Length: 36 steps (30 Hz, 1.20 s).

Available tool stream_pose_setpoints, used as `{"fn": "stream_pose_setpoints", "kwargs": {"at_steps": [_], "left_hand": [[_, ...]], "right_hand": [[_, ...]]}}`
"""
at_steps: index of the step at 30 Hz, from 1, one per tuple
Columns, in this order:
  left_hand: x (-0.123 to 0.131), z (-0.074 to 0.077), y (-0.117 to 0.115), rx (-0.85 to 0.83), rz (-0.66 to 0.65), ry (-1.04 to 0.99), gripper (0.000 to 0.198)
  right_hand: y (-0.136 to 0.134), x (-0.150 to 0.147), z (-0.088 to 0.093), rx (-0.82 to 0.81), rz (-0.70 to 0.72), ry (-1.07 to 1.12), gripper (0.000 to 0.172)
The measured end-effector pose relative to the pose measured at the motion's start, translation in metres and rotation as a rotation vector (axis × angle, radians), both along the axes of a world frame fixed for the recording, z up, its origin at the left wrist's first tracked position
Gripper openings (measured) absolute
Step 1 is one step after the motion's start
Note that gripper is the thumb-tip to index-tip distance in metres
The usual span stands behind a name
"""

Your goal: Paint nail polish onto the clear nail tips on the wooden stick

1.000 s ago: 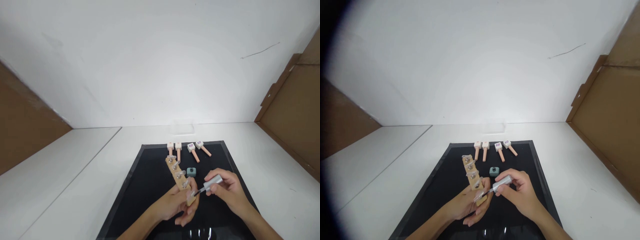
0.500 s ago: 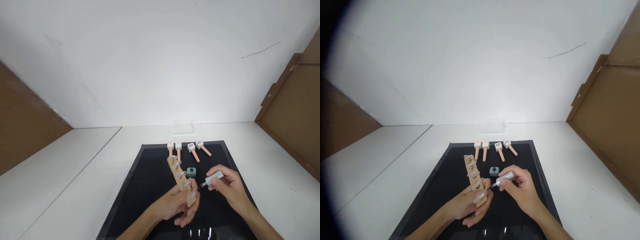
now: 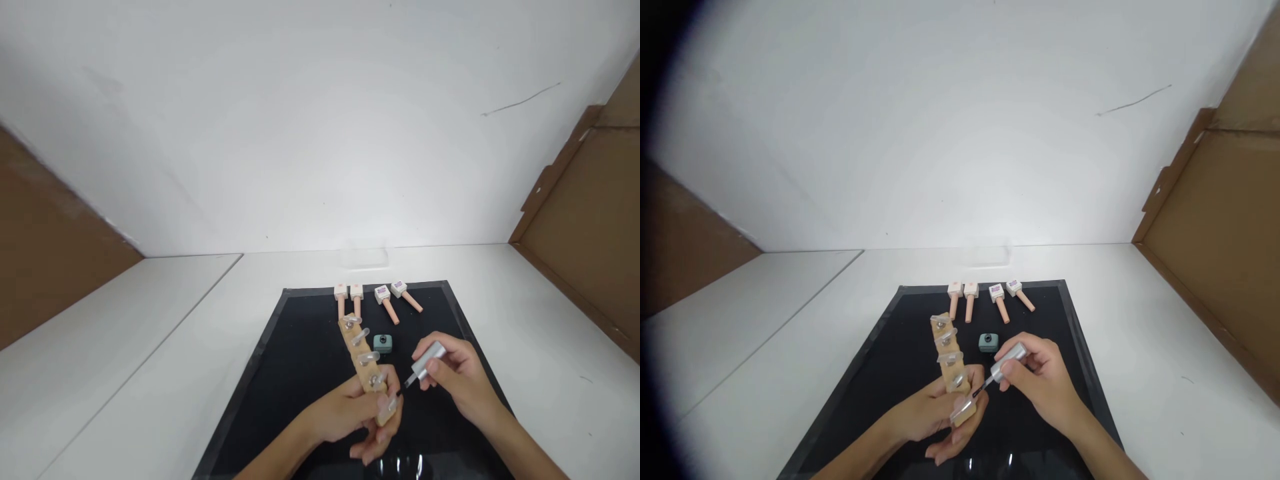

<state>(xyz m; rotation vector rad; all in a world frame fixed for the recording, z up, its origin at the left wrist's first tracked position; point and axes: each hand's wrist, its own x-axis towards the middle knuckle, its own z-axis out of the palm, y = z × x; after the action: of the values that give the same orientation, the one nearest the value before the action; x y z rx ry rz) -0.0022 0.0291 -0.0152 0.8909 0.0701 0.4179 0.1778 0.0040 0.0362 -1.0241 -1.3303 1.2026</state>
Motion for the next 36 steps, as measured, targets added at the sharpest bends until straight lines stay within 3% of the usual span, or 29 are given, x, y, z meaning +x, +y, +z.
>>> {"fn": "stream_pose_setpoints", "kwargs": {"at_steps": [6,10,15,23,28,33,36], "left_hand": [[0.0010,-0.0013,0.0001,0.022,-0.004,0.018,0.027],[0.0020,-0.0031,-0.0006,0.026,-0.009,0.014,0.027],[0.0019,-0.0038,-0.0009,0.006,0.002,-0.003,0.028],[0.0031,0.0013,0.0034,-0.059,0.023,0.040,0.027],[0.0036,0.0013,0.0026,-0.061,0.030,0.026,0.028],[0.0047,0.0035,0.0032,-0.055,0.019,0.060,0.030],[0.0044,0.0044,0.0034,-0.053,0.032,0.077,0.031]], "right_hand": [[0.0012,0.0000,-0.0014,-0.030,-0.033,0.052,0.038],[0.0005,-0.0001,-0.0042,-0.038,0.040,0.057,0.036],[-0.0002,0.0016,-0.0036,-0.026,-0.021,0.018,0.034],[-0.0047,0.0002,0.0010,0.225,0.073,-0.059,0.031],[-0.0042,0.0014,0.0003,0.264,-0.039,-0.098,0.024],[-0.0040,0.0010,0.0019,0.341,0.130,-0.055,0.023],[-0.0047,0.0014,0.0010,0.300,0.073,-0.109,0.023]]}}
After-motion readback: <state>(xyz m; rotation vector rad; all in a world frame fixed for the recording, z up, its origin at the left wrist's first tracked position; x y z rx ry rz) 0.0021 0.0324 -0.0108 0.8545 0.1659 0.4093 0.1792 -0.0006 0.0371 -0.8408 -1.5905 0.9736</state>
